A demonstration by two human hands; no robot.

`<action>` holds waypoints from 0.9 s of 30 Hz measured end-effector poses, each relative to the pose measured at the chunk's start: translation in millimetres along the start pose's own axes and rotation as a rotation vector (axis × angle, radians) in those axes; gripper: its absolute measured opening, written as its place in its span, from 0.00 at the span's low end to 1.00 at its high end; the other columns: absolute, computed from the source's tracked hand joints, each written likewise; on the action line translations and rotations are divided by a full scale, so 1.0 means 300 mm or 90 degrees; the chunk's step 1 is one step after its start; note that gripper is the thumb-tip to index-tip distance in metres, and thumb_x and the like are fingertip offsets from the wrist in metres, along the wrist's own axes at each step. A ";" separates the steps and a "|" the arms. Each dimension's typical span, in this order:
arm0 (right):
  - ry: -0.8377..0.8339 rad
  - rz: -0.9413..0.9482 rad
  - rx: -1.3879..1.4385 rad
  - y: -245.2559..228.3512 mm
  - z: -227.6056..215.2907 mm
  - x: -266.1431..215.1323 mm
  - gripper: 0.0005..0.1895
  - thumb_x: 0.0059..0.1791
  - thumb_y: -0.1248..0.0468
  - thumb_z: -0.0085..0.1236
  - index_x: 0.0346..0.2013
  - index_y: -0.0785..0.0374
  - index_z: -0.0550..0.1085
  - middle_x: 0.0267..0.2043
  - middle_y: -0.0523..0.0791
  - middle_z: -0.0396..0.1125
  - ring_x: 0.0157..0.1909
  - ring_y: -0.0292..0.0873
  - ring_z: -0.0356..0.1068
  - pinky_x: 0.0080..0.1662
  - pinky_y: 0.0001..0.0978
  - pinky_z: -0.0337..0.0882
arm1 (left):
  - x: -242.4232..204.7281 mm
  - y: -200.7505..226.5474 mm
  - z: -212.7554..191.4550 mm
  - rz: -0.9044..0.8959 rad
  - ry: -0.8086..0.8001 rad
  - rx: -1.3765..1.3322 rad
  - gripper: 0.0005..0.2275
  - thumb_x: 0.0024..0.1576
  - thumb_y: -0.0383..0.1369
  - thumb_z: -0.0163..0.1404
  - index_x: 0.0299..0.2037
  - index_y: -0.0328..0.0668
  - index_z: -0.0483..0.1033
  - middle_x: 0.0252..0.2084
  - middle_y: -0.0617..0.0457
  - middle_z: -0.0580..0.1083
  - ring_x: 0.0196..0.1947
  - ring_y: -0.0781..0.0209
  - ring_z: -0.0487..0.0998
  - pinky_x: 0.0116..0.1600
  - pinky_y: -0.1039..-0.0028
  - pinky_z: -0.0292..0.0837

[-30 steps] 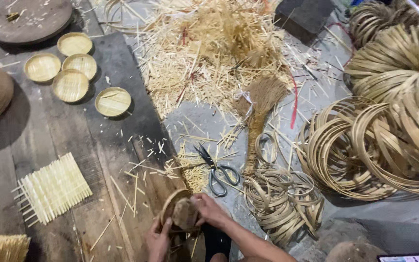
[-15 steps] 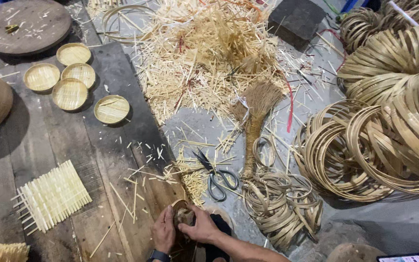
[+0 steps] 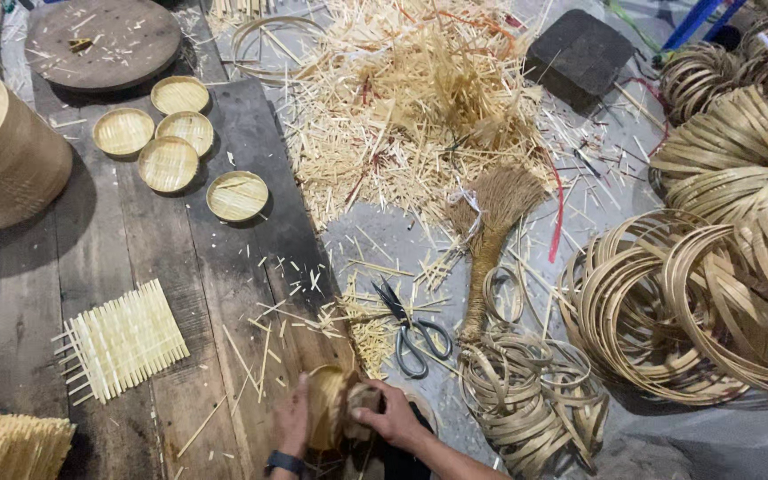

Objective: The person sits on the floor and weaves thin bamboo strips into a flat, square mat. They use a pair of scissors to trim the excess bamboo from the edges of the mat. The person then places a circular bamboo ring onto the mat and continues to trim the edges.

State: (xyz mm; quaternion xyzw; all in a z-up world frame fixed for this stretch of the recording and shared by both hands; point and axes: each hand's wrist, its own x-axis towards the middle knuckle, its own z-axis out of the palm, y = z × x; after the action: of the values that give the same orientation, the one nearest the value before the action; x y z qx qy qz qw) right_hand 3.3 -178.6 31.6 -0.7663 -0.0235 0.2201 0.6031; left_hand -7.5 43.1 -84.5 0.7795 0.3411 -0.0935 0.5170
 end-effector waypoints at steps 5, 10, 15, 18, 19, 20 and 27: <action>-0.044 0.062 0.250 -0.018 -0.069 -0.017 0.23 0.43 0.58 0.63 0.49 0.67 0.74 0.42 0.44 0.75 0.44 0.37 0.73 0.50 0.30 0.72 | 0.076 -0.134 -0.109 -0.017 0.124 -0.086 0.24 0.65 0.45 0.42 0.61 0.33 0.72 0.45 0.38 0.75 0.37 0.49 0.79 0.38 0.60 0.76; -0.046 0.127 0.213 0.010 -0.041 -0.061 0.24 0.44 0.57 0.62 0.49 0.69 0.75 0.41 0.44 0.74 0.43 0.37 0.72 0.48 0.31 0.72 | 0.057 -0.196 -0.141 -0.213 0.032 -0.507 0.16 0.63 0.37 0.50 0.57 0.36 0.72 0.50 0.41 0.77 0.43 0.50 0.80 0.39 0.64 0.81; -0.070 0.066 0.111 0.105 -0.016 -0.039 0.25 0.43 0.57 0.63 0.51 0.69 0.74 0.41 0.45 0.75 0.43 0.37 0.73 0.47 0.31 0.72 | 0.075 -0.191 -0.261 -0.252 -0.189 -0.110 0.10 0.56 0.28 0.55 0.42 0.27 0.81 0.37 0.38 0.79 0.35 0.48 0.83 0.33 0.63 0.84; -0.044 0.050 0.050 0.140 -0.013 -0.024 0.26 0.42 0.57 0.63 0.50 0.69 0.74 0.41 0.45 0.77 0.43 0.37 0.74 0.48 0.31 0.73 | 0.162 -0.084 -0.340 -0.043 -0.199 0.174 0.09 0.54 0.32 0.56 0.39 0.35 0.84 0.33 0.42 0.81 0.32 0.54 0.82 0.37 0.67 0.77; -0.048 0.063 0.063 0.143 -0.013 -0.019 0.25 0.43 0.57 0.62 0.50 0.69 0.74 0.41 0.46 0.77 0.43 0.38 0.75 0.48 0.31 0.73 | 0.205 -0.014 -0.366 0.064 -0.155 0.281 0.10 0.55 0.35 0.58 0.40 0.38 0.85 0.34 0.43 0.80 0.34 0.56 0.81 0.41 0.70 0.75; -0.053 0.077 0.075 0.144 -0.009 -0.015 0.25 0.43 0.57 0.62 0.49 0.70 0.75 0.41 0.46 0.77 0.42 0.38 0.75 0.48 0.32 0.73 | 0.237 0.068 -0.394 0.007 -0.121 0.192 0.11 0.55 0.34 0.57 0.41 0.33 0.85 0.37 0.42 0.83 0.37 0.55 0.83 0.45 0.65 0.77; -0.052 0.075 0.041 0.135 0.010 -0.006 0.25 0.43 0.56 0.63 0.48 0.70 0.76 0.40 0.47 0.77 0.42 0.39 0.74 0.47 0.32 0.73 | 0.205 0.453 -0.467 0.026 -0.290 -0.511 0.22 0.55 0.28 0.55 0.61 0.35 0.69 0.49 0.42 0.78 0.35 0.53 0.79 0.40 0.61 0.80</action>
State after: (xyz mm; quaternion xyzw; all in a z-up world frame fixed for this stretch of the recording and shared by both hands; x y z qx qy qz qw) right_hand -8.7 -187.5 -6.2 -0.7370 0.0043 0.2868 0.6120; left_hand 95.1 160.0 48.4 0.4841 0.2127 -0.1125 0.8413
